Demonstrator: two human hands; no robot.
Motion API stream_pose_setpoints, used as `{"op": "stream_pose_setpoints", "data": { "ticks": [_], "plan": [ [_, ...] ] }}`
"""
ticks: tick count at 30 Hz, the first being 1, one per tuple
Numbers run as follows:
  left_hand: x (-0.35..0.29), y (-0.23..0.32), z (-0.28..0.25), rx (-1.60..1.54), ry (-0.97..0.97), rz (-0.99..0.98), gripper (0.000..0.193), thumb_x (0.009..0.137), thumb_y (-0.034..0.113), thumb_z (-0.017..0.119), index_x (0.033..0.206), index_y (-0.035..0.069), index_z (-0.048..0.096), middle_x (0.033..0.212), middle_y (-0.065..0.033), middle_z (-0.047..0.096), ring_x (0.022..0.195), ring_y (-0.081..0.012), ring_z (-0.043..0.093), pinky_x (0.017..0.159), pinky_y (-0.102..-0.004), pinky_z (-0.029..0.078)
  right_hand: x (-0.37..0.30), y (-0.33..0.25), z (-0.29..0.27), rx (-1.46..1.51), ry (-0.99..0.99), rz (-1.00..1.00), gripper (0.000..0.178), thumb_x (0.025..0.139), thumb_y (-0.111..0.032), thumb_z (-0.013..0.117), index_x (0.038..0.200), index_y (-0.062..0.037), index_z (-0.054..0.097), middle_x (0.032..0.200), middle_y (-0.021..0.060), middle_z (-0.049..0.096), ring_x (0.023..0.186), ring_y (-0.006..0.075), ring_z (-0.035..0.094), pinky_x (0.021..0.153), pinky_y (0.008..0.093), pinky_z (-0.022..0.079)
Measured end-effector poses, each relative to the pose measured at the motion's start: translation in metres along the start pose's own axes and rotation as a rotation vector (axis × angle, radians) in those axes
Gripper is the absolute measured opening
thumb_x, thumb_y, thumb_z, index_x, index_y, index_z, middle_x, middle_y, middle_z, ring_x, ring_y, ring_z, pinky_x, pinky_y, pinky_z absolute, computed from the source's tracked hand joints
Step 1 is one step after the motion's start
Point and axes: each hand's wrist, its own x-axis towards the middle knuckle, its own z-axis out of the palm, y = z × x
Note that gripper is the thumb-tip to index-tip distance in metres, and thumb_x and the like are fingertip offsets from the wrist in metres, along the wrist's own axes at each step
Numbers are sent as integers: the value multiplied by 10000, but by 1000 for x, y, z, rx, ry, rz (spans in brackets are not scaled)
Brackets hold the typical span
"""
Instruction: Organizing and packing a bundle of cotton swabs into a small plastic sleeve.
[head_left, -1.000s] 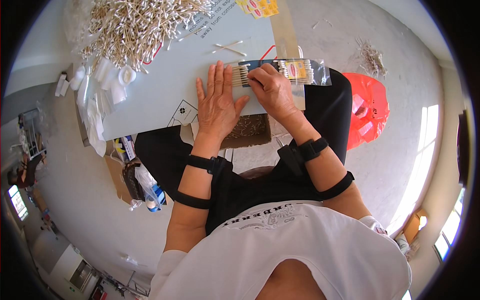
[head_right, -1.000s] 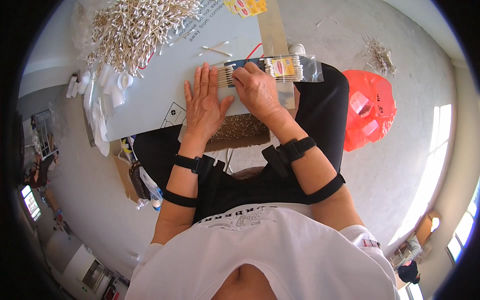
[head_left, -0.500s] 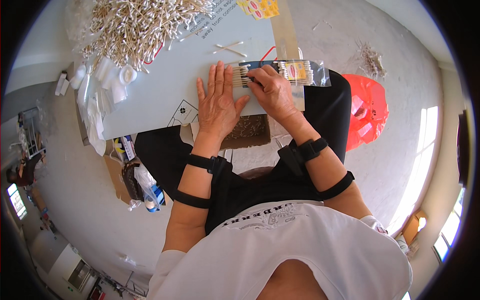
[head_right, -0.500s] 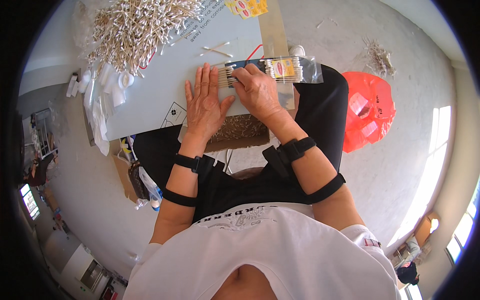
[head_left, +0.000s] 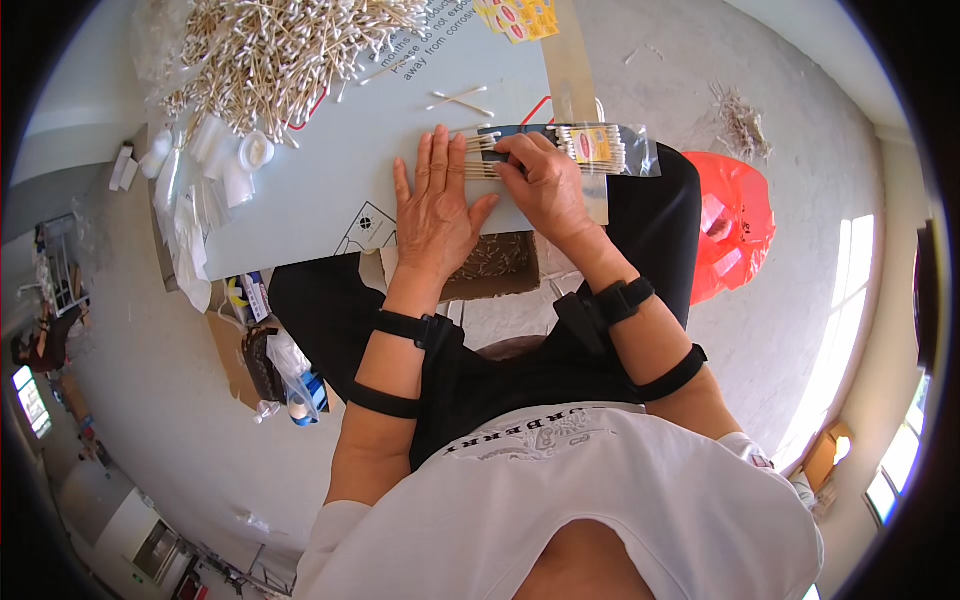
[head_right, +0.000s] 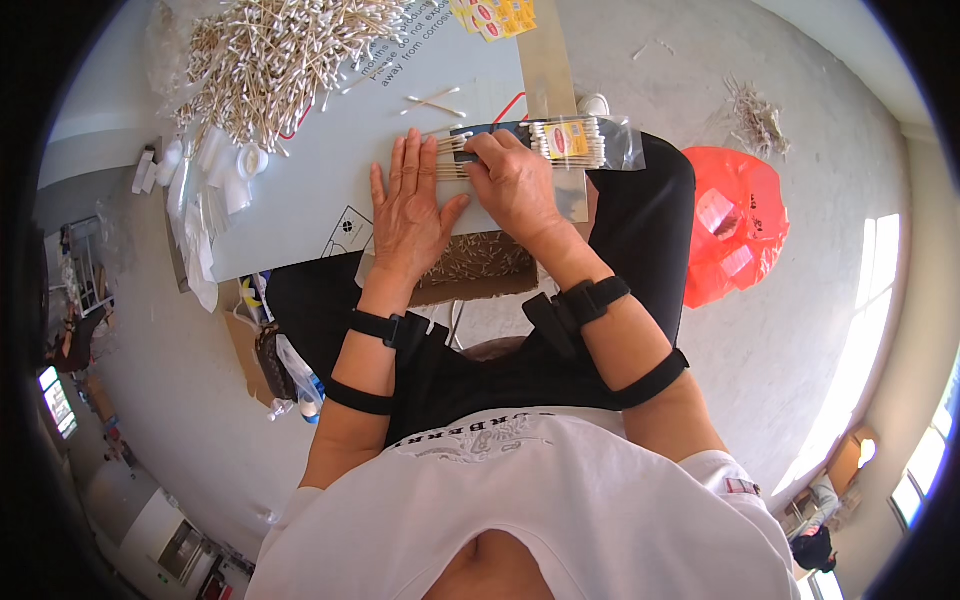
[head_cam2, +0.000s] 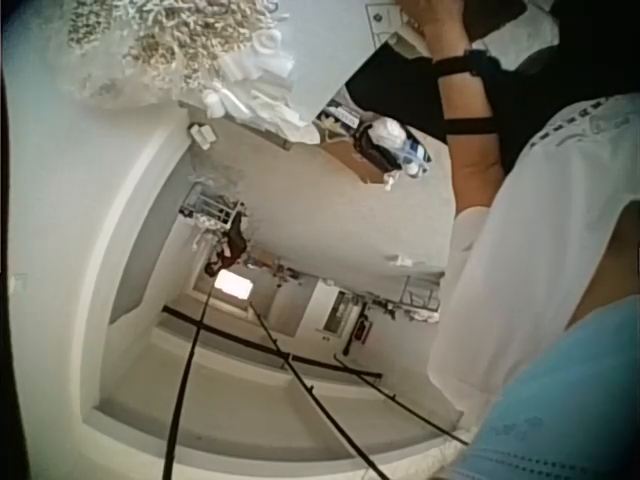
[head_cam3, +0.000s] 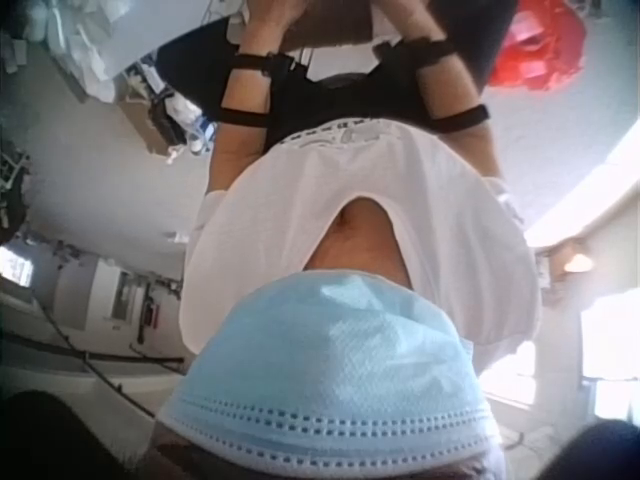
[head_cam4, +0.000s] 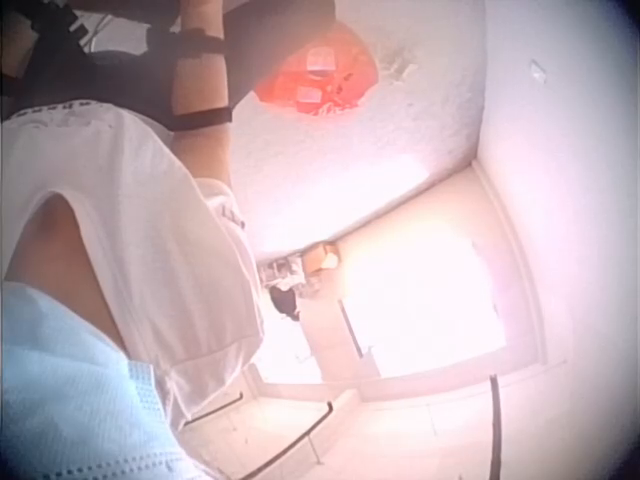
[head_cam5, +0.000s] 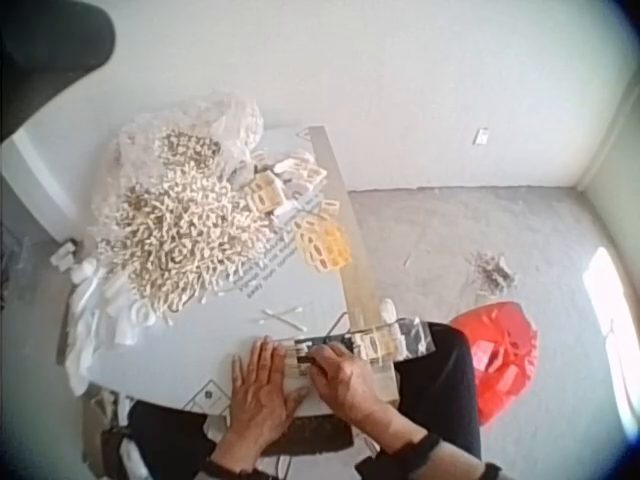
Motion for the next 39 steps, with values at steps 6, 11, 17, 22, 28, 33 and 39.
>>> {"op": "stream_pose_setpoints", "data": {
  "ticks": [6,11,17,22,28,33,39],
  "plan": [
    [0,0,0,-3,8,3,824,904,471,589,1530,61,246,1604,-133,214,1486,-293,188,1183,-547,102,10,2,2,-10,34,43,176,818,-127,666,992,-96,666,867,96,643,772,320,656,652,422,525],
    [0,0,0,-2,9,3,823,904,482,583,1527,56,254,1604,-138,213,1484,-295,193,1183,-546,101,12,1,5,-39,8,72,178,822,-130,661,1000,-127,673,887,81,644,795,311,658,670,420,528],
    [0,0,1,-2,17,9,818,909,498,568,1521,48,266,1602,-145,215,1484,-296,193,1183,-546,100,13,1,8,-97,38,52,160,824,-96,667,984,-107,665,850,62,650,770,266,658,642,378,509],
    [0,0,2,1,22,12,815,913,505,558,1523,51,264,1601,-151,216,1483,-297,194,1182,-543,105,19,2,8,-104,31,34,139,808,-90,669,946,-96,659,827,64,648,745,273,655,627,383,506],
    [0,2,0,5,32,4,827,875,457,643,1509,54,296,1595,-141,233,1477,-281,212,1184,-540,138,24,3,8,-79,-7,39,107,798,-87,669,904,-86,653,811,70,647,729,286,653,630,393,509],
    [-1,0,2,1,29,11,800,917,501,554,1519,54,277,1598,-150,223,1481,-296,199,1181,-541,109,23,2,8,-90,-9,34,92,804,-92,669,894,-85,653,810,81,643,739,297,654,633,399,512],
    [0,0,2,2,23,10,800,918,510,547,1521,58,275,1600,-144,222,1483,-293,195,1183,-540,103,20,8,10,-167,19,-81,54,810,-80,682,858,-76,658,834,85,627,745,314,649,636,404,522]
  ]
}}
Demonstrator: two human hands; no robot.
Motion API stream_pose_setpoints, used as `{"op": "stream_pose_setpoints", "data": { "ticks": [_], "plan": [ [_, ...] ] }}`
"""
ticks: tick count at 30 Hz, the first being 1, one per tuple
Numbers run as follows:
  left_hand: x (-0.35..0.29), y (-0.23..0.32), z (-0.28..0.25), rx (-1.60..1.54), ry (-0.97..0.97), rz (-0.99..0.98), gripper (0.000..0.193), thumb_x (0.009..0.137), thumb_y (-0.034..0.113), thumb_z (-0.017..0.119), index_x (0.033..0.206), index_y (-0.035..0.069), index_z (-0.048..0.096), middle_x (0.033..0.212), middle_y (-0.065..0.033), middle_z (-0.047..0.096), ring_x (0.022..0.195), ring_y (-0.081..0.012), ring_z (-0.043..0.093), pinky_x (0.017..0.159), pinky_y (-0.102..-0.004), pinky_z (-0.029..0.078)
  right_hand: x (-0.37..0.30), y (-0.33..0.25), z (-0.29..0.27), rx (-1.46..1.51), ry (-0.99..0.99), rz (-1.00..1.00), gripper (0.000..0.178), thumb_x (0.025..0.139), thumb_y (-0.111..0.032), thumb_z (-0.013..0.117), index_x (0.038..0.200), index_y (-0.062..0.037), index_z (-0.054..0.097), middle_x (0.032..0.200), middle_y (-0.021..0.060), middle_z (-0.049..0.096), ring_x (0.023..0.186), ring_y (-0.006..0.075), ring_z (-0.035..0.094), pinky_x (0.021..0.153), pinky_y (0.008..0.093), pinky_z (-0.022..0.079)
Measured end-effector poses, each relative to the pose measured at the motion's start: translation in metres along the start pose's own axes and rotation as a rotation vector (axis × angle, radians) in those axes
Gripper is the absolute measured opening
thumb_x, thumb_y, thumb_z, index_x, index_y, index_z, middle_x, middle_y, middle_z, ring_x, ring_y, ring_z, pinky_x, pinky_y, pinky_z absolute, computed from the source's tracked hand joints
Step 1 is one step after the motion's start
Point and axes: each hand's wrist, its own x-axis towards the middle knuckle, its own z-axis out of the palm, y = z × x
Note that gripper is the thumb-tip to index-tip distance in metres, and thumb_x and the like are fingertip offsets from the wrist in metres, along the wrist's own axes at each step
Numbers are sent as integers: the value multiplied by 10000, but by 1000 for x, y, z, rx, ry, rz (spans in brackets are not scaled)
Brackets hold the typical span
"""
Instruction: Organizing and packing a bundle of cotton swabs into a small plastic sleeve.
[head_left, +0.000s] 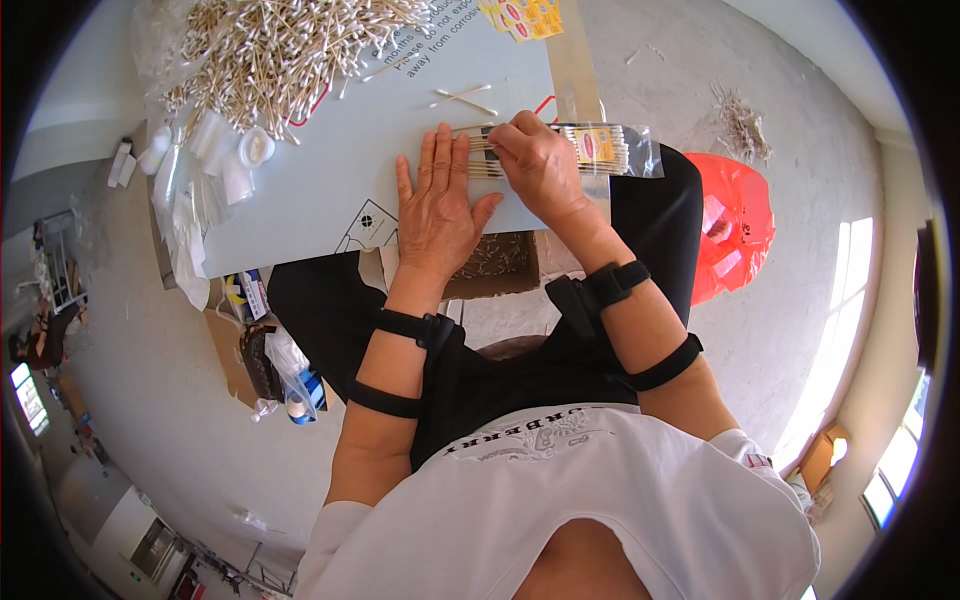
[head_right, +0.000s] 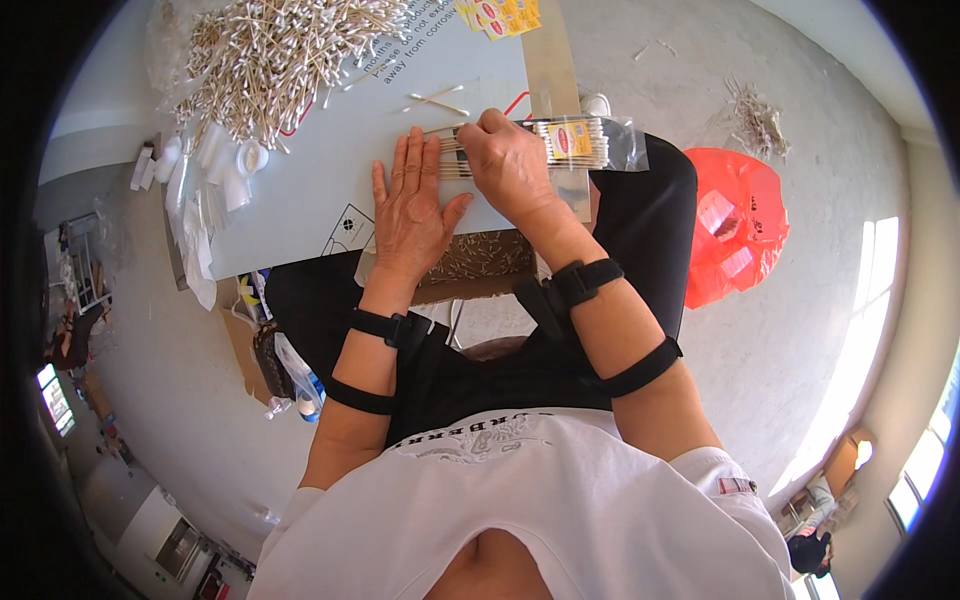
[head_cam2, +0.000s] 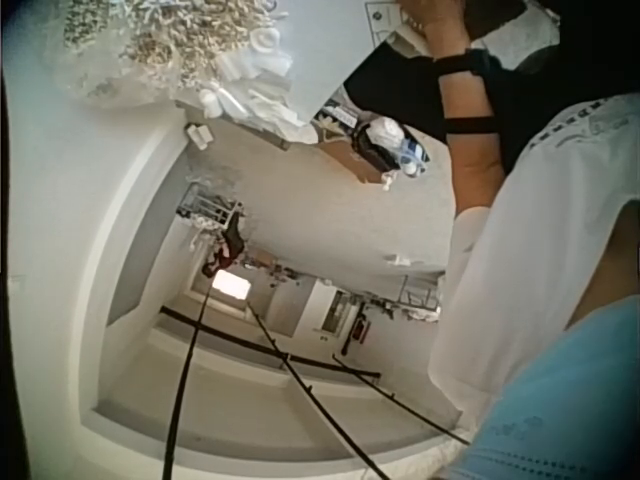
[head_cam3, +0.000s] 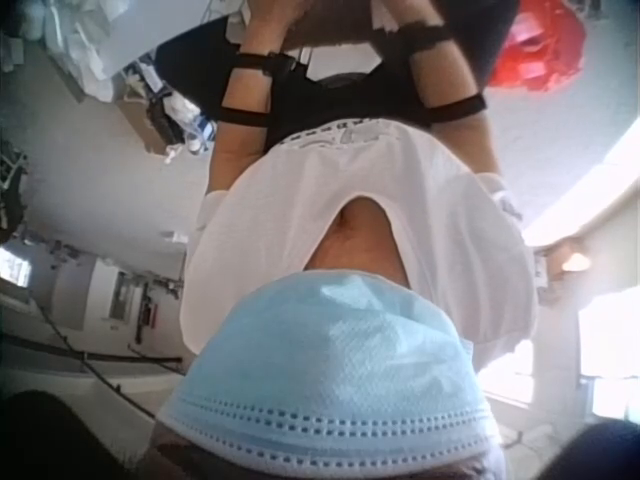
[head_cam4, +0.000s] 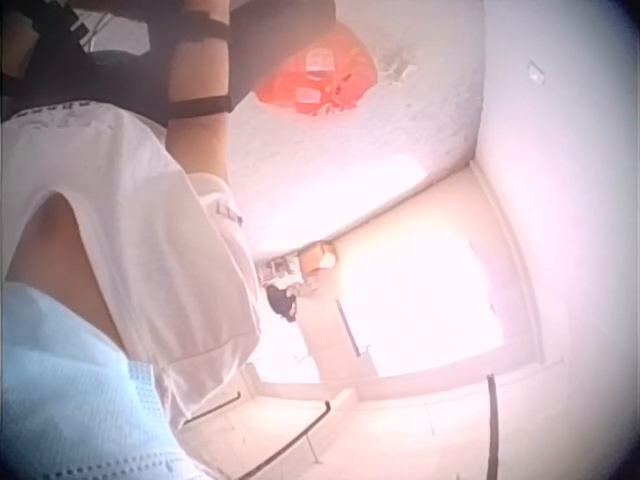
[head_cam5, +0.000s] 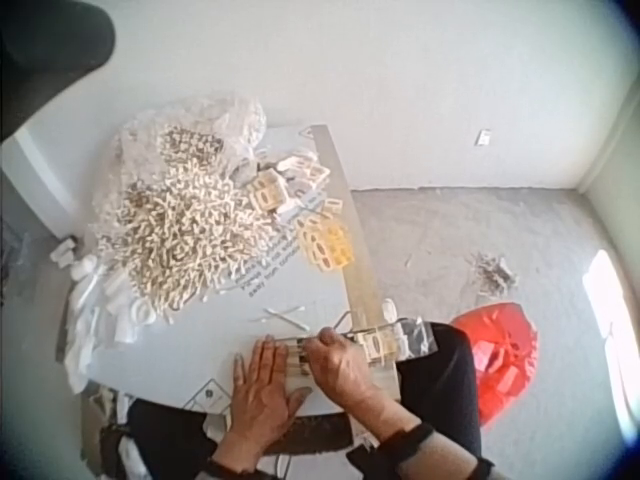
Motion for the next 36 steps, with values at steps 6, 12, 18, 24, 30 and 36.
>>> {"op": "stream_pose_setpoints", "data": {
  "ticks": [6,12,18,24,30,36],
  "plan": [
    [0,0,-1,0,-10,-4,797,917,498,555,1522,61,275,1602,-142,215,1484,-292,192,1185,-539,101,1,1,-1,54,41,-106,28,788,-77,621,802,-81,645,796,89,578,724,312,641,626,409,528],
    [0,1,-3,-15,-15,-8,785,909,451,593,1518,63,283,1600,-143,221,1484,-294,191,1185,-539,103,3,1,-3,-106,-14,-178,43,807,-65,676,849,-64,668,823,85,606,742,318,643,641,403,523],
    [0,2,-3,-34,-11,-10,782,899,421,618,1510,56,295,1598,-147,224,1485,-295,187,1185,-537,111,3,-4,0,225,16,126,109,781,-47,686,888,-35,669,807,112,628,725,280,654,652,368,526],
    [0,2,-4,-39,-8,-5,782,891,403,634,1502,42,306,1596,-149,228,1483,-296,191,1184,-535,120,3,-4,1,183,20,114,113,772,-41,691,884,-41,673,815,114,637,717,277,655,651,361,525],
    [-1,4,-2,-35,-5,-12,783,893,400,630,1501,33,302,1595,-147,228,1479,-300,198,1184,-532,122,5,-2,-2,129,-26,70,101,765,-43,694,864,-36,673,819,105,646,730,309,656,652,374,524],
    [-2,7,-3,-16,-17,-27,785,901,392,620,1511,37,278,1597,-144,219,1483,-297,184,1189,-522,111,13,-1,-4,231,-35,162,89,773,-49,686,857,-26,668,783,115,647,684,271,640,640,357,516]
  ]
}}
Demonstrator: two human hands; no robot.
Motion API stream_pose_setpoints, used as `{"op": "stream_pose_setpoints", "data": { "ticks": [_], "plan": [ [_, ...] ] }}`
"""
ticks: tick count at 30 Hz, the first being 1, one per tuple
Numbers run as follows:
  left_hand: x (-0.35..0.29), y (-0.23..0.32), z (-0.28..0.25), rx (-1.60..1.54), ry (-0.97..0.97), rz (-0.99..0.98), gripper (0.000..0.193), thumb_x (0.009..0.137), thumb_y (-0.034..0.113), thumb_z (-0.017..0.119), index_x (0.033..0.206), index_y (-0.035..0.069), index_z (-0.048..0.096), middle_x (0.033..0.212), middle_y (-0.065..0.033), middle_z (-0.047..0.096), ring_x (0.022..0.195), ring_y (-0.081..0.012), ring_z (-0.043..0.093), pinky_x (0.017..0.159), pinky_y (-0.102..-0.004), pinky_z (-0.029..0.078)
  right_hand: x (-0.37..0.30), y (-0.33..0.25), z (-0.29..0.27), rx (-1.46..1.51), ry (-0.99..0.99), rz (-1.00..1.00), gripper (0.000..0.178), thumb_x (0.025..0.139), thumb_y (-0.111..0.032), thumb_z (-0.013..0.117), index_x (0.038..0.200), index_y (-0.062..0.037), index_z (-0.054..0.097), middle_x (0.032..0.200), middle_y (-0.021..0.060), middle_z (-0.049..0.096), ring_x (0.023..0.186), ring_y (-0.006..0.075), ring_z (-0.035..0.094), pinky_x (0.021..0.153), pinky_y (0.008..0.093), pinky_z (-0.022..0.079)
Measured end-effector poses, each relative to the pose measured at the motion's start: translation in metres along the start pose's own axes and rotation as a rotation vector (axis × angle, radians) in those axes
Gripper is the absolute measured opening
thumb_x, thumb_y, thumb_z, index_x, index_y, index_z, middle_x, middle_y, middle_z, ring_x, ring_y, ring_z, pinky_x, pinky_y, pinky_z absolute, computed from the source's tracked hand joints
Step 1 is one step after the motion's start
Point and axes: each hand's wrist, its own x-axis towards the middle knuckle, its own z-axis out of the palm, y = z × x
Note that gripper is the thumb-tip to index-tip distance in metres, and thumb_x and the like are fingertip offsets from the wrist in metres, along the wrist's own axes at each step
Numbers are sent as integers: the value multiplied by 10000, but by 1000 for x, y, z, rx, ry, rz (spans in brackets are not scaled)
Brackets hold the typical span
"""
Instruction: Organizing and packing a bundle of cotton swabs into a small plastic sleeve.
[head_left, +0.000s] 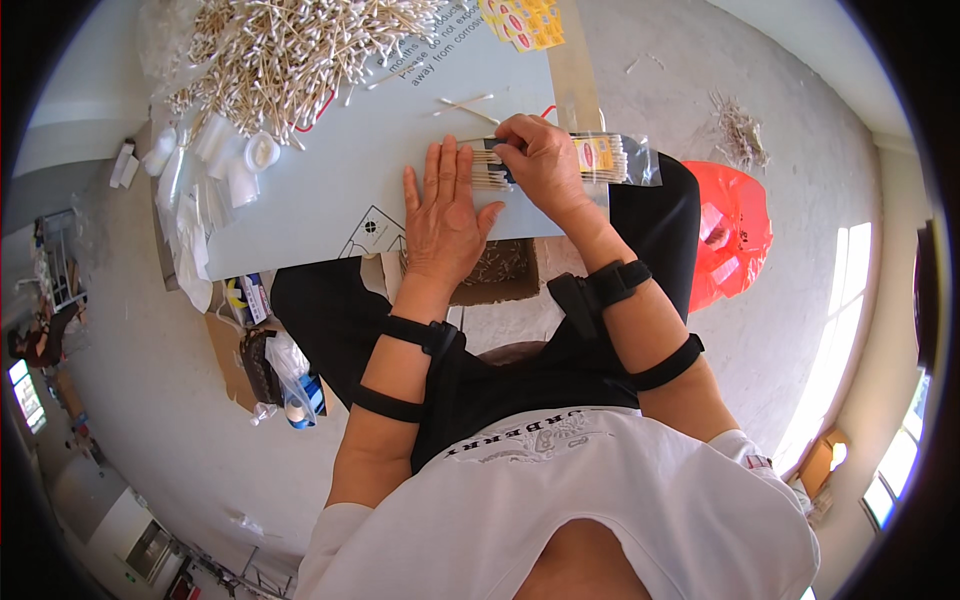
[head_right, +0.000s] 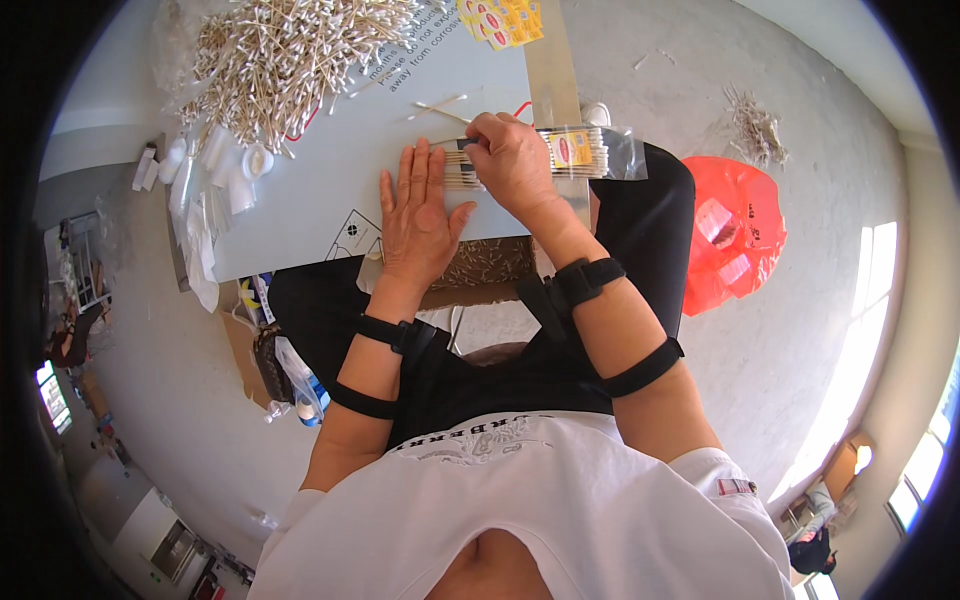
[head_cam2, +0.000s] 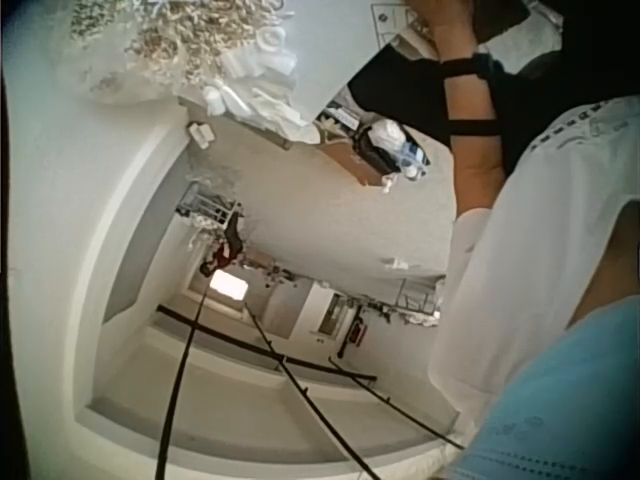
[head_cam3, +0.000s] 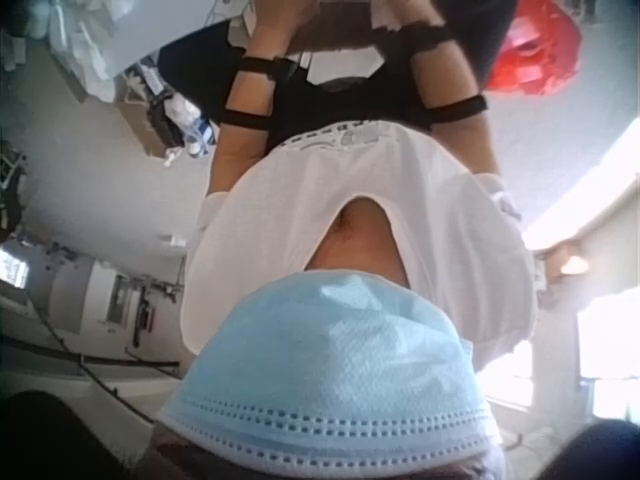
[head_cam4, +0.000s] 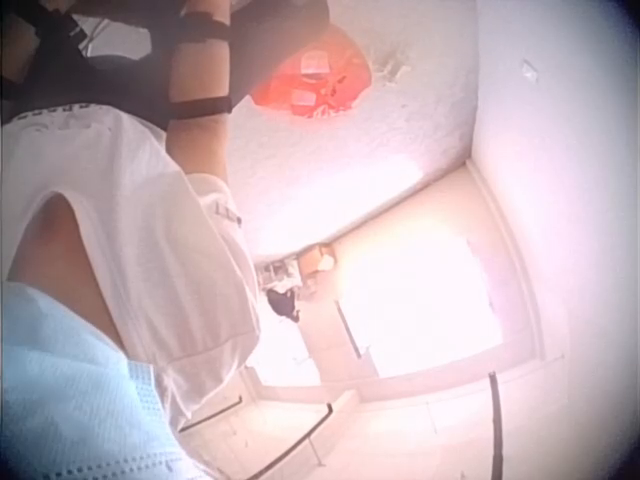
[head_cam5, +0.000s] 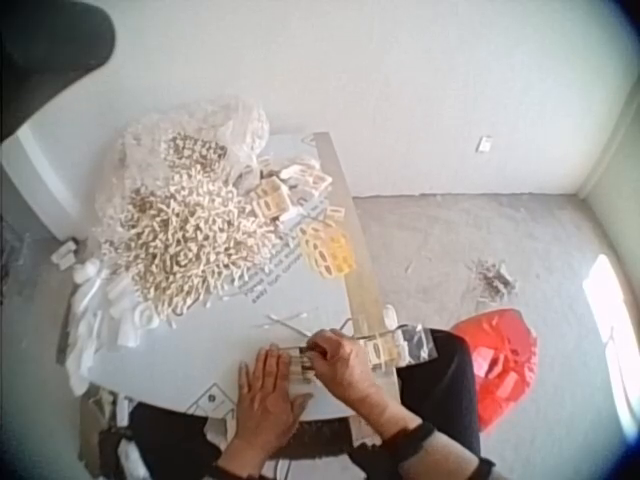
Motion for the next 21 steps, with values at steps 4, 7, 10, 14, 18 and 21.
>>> {"op": "stream_pose_setpoints", "data": {
  "ticks": [4,7,10,14,18,21],
  "plan": [
    [0,1,1,2,-10,-1,792,905,391,615,1519,40,257,1599,-144,214,1485,-297,176,1190,-523,107,13,6,0,27,81,-22,80,775,-70,671,849,-39,674,792,120,651,712,297,636,662,377,516],
    [-1,-1,2,1,4,4,789,908,393,610,1519,42,255,1598,-144,216,1483,-299,181,1188,-525,111,22,2,-3,-3,76,-31,64,780,-95,656,826,-57,679,813,123,653,759,342,642,683,416,519],
    [-1,-1,2,-1,16,9,782,910,398,607,1514,39,264,1592,-147,229,1480,-303,191,1185,-527,117,22,2,-6,-21,24,-48,66,784,-96,648,826,-57,682,815,122,653,766,339,641,685,420,517],
    [-1,-1,3,2,17,12,778,910,399,606,1509,31,271,1585,-153,244,1476,-309,202,1183,-531,123,13,0,-5,-9,23,-77,60,788,-95,642,823,-62,677,819,118,649,772,336,642,686,424,516],
    [-1,-1,2,0,26,13,789,907,404,612,1508,22,271,1582,-164,247,1476,-317,199,1180,-537,128,-6,-3,-9,3,16,-35,52,790,-88,647,830,-61,666,814,115,645,768,336,641,678,425,514],
    [0,1,1,-22,21,1,822,889,418,633,1509,21,268,1586,-168,235,1479,-317,193,1180,-539,126,-28,-1,-9,21,11,-19,50,791,-74,652,839,-61,657,818,110,640,756,334,641,662,421,513]
  ]
}}
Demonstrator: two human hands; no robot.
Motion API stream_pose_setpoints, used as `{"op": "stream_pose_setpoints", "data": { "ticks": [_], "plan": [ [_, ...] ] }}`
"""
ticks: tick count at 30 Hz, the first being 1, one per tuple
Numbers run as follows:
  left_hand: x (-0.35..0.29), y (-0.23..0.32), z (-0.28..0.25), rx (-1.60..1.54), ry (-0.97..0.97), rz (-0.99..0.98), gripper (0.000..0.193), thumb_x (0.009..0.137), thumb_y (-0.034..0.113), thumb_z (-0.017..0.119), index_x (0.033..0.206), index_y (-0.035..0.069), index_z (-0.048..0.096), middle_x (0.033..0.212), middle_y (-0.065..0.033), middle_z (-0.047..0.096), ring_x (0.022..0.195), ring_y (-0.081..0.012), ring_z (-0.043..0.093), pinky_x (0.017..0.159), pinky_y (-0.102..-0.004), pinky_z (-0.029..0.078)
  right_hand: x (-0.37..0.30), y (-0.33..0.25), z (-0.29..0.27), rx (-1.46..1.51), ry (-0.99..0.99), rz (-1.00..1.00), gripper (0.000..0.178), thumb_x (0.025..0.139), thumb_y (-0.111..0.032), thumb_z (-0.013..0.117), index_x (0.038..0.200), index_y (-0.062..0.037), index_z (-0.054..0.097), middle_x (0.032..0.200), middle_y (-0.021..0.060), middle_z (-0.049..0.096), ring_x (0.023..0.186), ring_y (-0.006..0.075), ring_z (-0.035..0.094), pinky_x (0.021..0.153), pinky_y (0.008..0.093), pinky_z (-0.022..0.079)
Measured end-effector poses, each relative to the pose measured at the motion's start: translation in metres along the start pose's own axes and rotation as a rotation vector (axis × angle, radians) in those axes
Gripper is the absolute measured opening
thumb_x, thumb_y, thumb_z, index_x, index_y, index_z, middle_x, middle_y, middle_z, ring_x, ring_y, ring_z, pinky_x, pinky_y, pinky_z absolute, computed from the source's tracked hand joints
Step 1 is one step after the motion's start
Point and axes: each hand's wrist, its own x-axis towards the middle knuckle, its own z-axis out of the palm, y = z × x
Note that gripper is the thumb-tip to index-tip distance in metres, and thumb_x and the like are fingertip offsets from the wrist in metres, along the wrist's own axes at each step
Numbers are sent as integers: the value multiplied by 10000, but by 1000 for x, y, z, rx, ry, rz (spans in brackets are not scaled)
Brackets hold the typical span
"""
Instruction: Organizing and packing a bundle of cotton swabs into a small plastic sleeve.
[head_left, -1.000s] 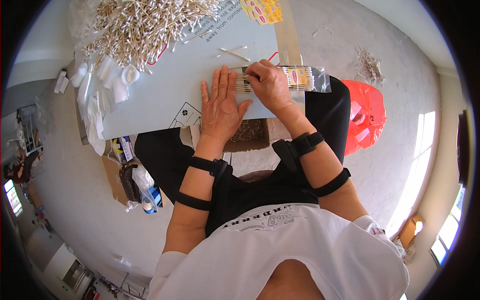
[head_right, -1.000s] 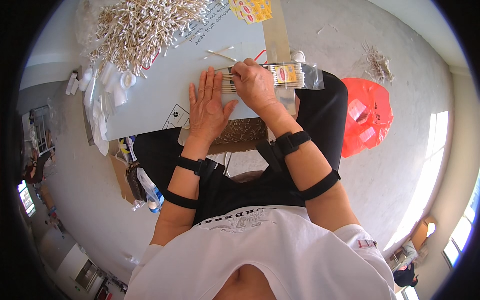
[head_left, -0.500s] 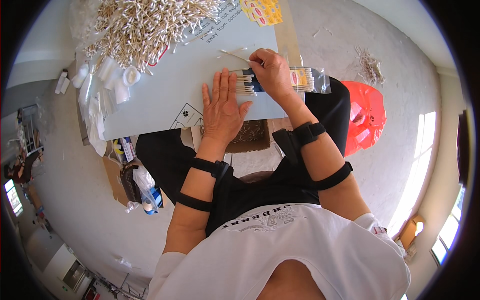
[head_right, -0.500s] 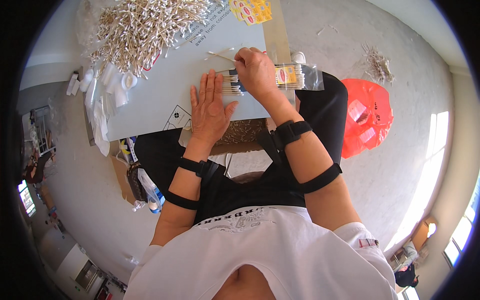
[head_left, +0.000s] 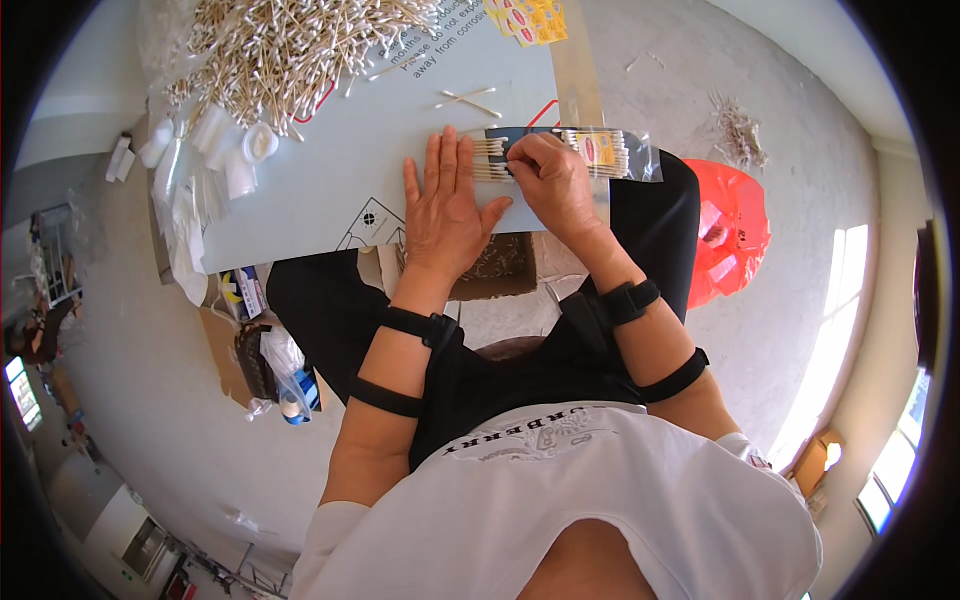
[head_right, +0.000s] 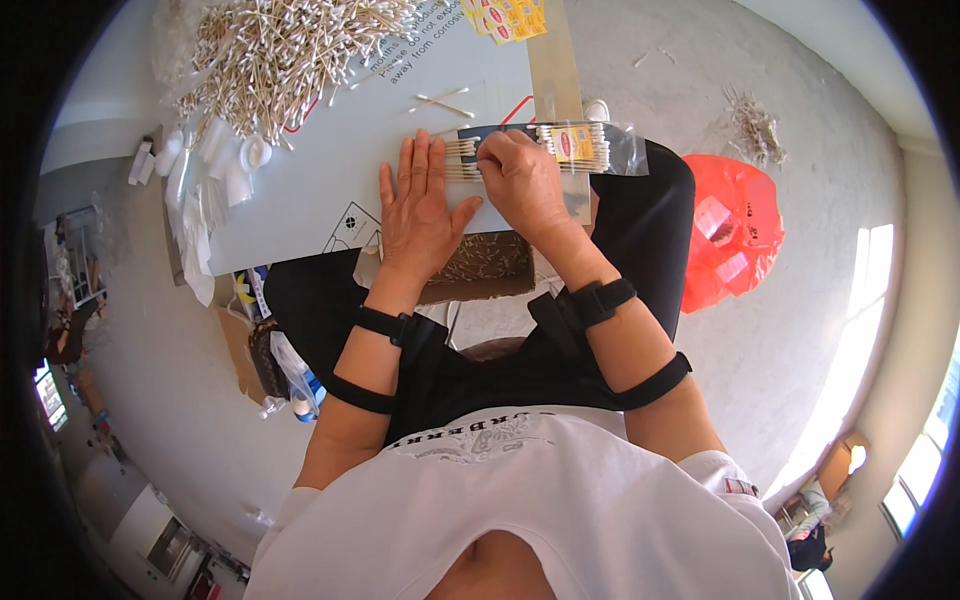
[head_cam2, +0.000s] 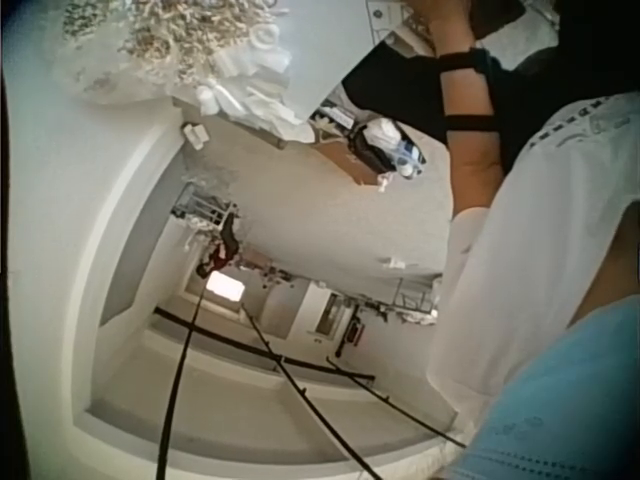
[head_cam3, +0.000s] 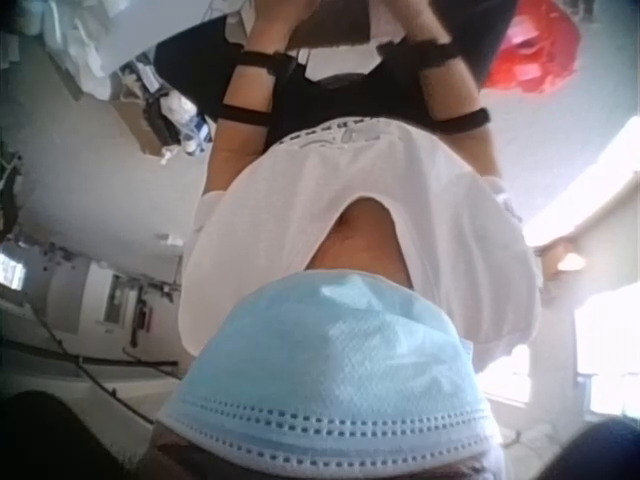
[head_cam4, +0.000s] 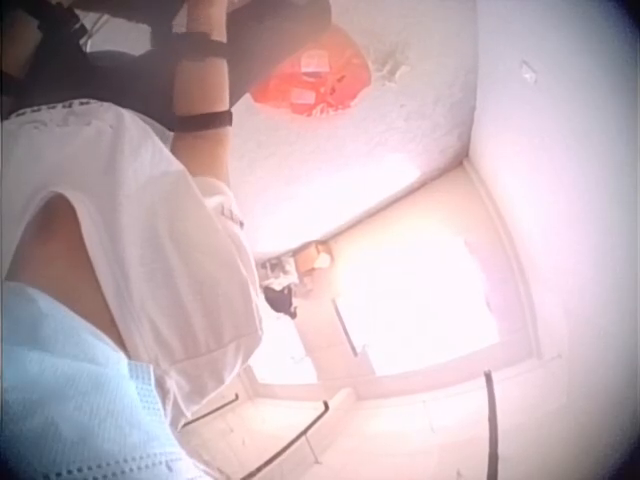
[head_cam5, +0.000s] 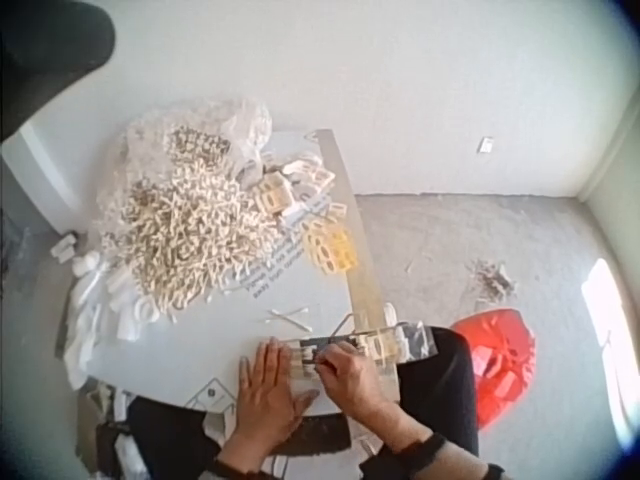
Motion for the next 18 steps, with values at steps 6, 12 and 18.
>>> {"op": "stream_pose_setpoints", "data": {
  "ticks": [6,12,18],
  "plan": [
    [1,1,1,0,8,-9,878,859,445,665,1511,23,256,1590,-168,221,1483,-317,183,1181,-543,119,-20,-3,2,-4,35,-8,59,790,-73,663,849,-72,663,821,92,614,750,319,639,642,406,511],
    [1,1,3,14,34,-4,872,859,455,655,1507,26,259,1587,-166,227,1482,-320,186,1177,-553,126,-22,-1,6,-44,51,-59,59,788,-81,673,846,-81,666,820,80,601,748,313,636,631,406,505],
    [1,1,5,27,50,2,874,858,468,650,1506,29,261,1586,-164,228,1478,-321,193,1176,-555,129,-22,0,6,-74,65,-91,53,783,-91,681,832,-91,662,788,77,590,745,303,635,626,405,498]
  ]
}}
